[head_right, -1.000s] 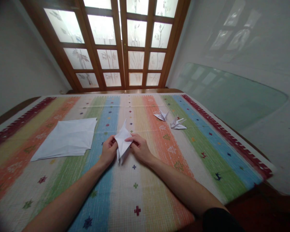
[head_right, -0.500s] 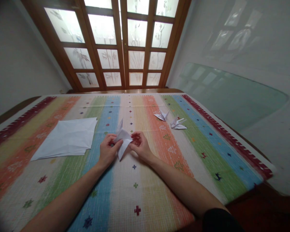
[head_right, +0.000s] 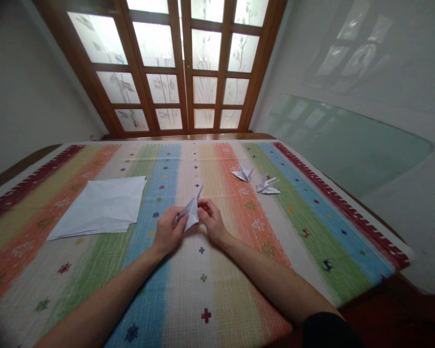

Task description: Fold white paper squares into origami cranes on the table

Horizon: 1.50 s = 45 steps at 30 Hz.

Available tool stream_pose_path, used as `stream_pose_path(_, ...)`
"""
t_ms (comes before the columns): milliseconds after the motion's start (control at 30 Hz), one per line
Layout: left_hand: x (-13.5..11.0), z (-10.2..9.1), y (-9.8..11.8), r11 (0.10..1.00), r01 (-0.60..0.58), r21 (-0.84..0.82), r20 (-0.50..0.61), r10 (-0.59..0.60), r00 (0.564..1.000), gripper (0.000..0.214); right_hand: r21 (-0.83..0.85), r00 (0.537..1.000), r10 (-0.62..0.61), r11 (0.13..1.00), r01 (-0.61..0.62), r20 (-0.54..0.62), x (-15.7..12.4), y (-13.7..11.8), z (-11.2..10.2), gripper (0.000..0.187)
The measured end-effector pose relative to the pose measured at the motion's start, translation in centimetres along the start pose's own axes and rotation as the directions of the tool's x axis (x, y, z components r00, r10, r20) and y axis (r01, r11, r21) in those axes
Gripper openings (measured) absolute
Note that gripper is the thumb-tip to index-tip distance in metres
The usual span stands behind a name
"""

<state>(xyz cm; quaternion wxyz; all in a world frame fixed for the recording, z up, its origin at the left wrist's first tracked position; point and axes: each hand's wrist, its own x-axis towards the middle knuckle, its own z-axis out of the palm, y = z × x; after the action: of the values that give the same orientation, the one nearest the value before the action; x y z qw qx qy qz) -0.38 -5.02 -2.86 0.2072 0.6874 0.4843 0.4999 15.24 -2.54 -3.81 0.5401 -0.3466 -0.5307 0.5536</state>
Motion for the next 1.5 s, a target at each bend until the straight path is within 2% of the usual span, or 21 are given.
stream_pose_path(67,0.3,0.2,-0.3,0.971,0.148,-0.185,0.034,-0.145,0.989,0.016,0.040,1.000,-0.010,0.999,0.011,-0.023,0.1,0.1,0.0,0.039)
stream_pose_path(133,0.6,0.5,-0.5,0.891,0.257,-0.375,0.077,-0.246,0.966,0.022,0.036,0.998,-0.022,0.999,0.024,-0.060,0.2,0.1,0.1,0.043)
stream_pose_path(200,0.7,0.7,-0.6,0.808,0.313,-0.500,0.146,-0.277,0.950,0.031,0.013,0.998,-0.025,1.000,0.026,-0.065,0.3,0.0,0.3,0.051)
stream_pose_path(267,0.5,0.8,-0.5,0.772,0.338,-0.538,0.193,-0.277,0.941,0.039,0.003,0.999,-0.001,1.000,0.001,-0.043,0.3,-0.2,0.5,0.052)
stream_pose_path(433,0.1,0.5,-0.2,0.827,0.277,-0.489,0.092,-0.267,0.959,0.037,0.020,0.997,0.057,0.998,-0.056,-0.046,0.2,-0.5,0.7,0.045)
stream_pose_path(600,0.3,1.0,-0.5,0.753,0.366,-0.547,0.083,-0.386,0.919,0.040,0.103,0.991,0.122,0.987,-0.127,0.049,0.1,-0.4,0.6,0.041)
stream_pose_path(700,0.5,1.2,-0.7,0.771,0.355,-0.529,0.019,-0.407,0.913,0.033,0.117,0.986,0.145,0.981,-0.154,0.078,0.1,-0.2,0.5,0.044)
stream_pose_path(833,0.2,0.7,-0.4,0.890,0.287,-0.355,0.018,-0.300,0.954,0.021,-0.004,0.997,0.072,0.997,-0.072,0.016,0.1,-0.4,0.7,0.036)
stream_pose_path(967,-0.2,0.3,0.0,0.939,0.191,-0.287,0.103,-0.169,0.980,0.032,-0.086,0.998,0.025,0.996,-0.031,-0.060,0.0,-0.6,0.8,0.031)
stream_pose_path(1067,-0.1,0.6,-0.1,0.925,0.257,-0.281,0.102,-0.237,0.966,0.030,-0.084,0.996,0.037,0.995,-0.044,-0.081,0.0,-0.4,0.8,0.031)
stream_pose_path(1133,0.1,0.9,-0.4,0.885,0.306,-0.351,0.084,-0.296,0.952,0.025,-0.090,0.993,0.032,0.995,-0.042,-0.110,0.1,-0.3,0.8,0.034)
stream_pose_path(1267,0.4,1.2,-1.0,0.813,0.300,-0.499,0.052,-0.317,0.947,0.024,-0.220,0.973,-0.094,0.974,0.046,-0.210,-0.2,-0.2,0.8,0.049)
stream_pose_path(1367,0.4,1.0,-1.0,0.869,0.249,-0.428,0.000,-0.275,0.961,0.023,-0.389,0.969,-0.212,0.909,0.150,-0.123,-0.6,-0.5,0.8,0.044)
stream_pose_path(1433,0.3,0.9,-1.0,0.910,0.218,-0.352,0.005,-0.231,0.973,0.029,-0.470,0.974,-0.223,0.864,0.180,-0.037,-0.7,-0.8,0.8,0.033)
stream_pose_path(1500,0.3,0.8,-1.1,0.933,0.196,-0.302,0.031,-0.195,0.980,0.036,-0.483,0.982,-0.191,0.860,0.163,-0.008,-0.6,-0.9,0.7,0.023)
